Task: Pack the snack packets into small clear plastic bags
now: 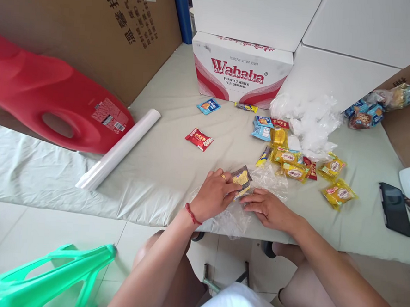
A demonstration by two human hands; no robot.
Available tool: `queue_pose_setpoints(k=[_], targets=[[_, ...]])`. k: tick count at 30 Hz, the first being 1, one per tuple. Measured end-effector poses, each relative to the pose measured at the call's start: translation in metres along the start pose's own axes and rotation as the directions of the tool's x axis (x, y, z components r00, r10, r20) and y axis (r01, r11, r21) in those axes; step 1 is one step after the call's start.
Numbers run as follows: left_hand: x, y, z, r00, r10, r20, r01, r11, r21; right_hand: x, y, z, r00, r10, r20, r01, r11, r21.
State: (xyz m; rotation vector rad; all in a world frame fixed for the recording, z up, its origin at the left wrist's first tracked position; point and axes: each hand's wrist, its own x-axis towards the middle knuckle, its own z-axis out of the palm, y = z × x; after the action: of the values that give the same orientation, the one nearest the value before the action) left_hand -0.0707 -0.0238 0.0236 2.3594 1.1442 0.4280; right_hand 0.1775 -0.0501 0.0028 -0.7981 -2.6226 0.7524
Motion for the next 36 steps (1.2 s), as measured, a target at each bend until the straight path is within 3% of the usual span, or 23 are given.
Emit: queue_pose_setpoints(k=[4,8,11,15,20,25,30,34,36], targets=[[-0.007,0.005,0.003,1.0,0.024,0.019,-0.025,0.999,0.049,-0.021,-0.015,0.001,0.99,0.12,-0.073,-0.117,0.992,0.04],[-0.008,0.007,0.0,1.0,-0.015,-0.005,0.015,0.996,0.087,-0.042,-0.027,0.013,0.967,0.238,-0.093,-0.244,0.968,-0.063],[-0.008,0.01,0.0,0.999,-0.027,-0.028,0.031,0.991,0.131,-0.047,-0.028,0.026,0.922,0.282,-0.266,-0.319,0.942,-0.105],[-0.008,0.012,0.004,0.999,-0.043,-0.033,0.048,0.988,0.148,-0.038,-0.028,0.03,0.901,0.192,-0.389,-0.258,0.958,-0.126],[-0.007,0.009,0.007,0.999,-0.041,-0.032,0.045,0.988,0.144,-0.013,-0.035,0.005,0.884,0.074,-0.461,-0.128,0.988,-0.086],[-0.006,0.007,0.008,0.999,-0.033,-0.033,0.036,0.994,0.102,0.025,-0.023,-0.019,0.917,0.066,-0.393,-0.103,0.992,-0.074],[-0.01,-0.008,0.002,0.999,-0.032,-0.04,0.032,0.999,0.001,0.067,0.013,-0.02,0.964,0.147,-0.222,-0.173,0.98,-0.103],[-0.025,-0.022,-0.015,0.973,-0.153,-0.172,0.125,0.978,-0.165,0.086,0.024,-0.011,0.952,0.266,-0.151,-0.288,0.944,-0.158],[-0.035,-0.019,-0.02,0.962,-0.159,-0.223,0.108,0.969,-0.224,0.089,0.021,-0.006,0.929,0.332,-0.164,-0.357,0.922,-0.151]])
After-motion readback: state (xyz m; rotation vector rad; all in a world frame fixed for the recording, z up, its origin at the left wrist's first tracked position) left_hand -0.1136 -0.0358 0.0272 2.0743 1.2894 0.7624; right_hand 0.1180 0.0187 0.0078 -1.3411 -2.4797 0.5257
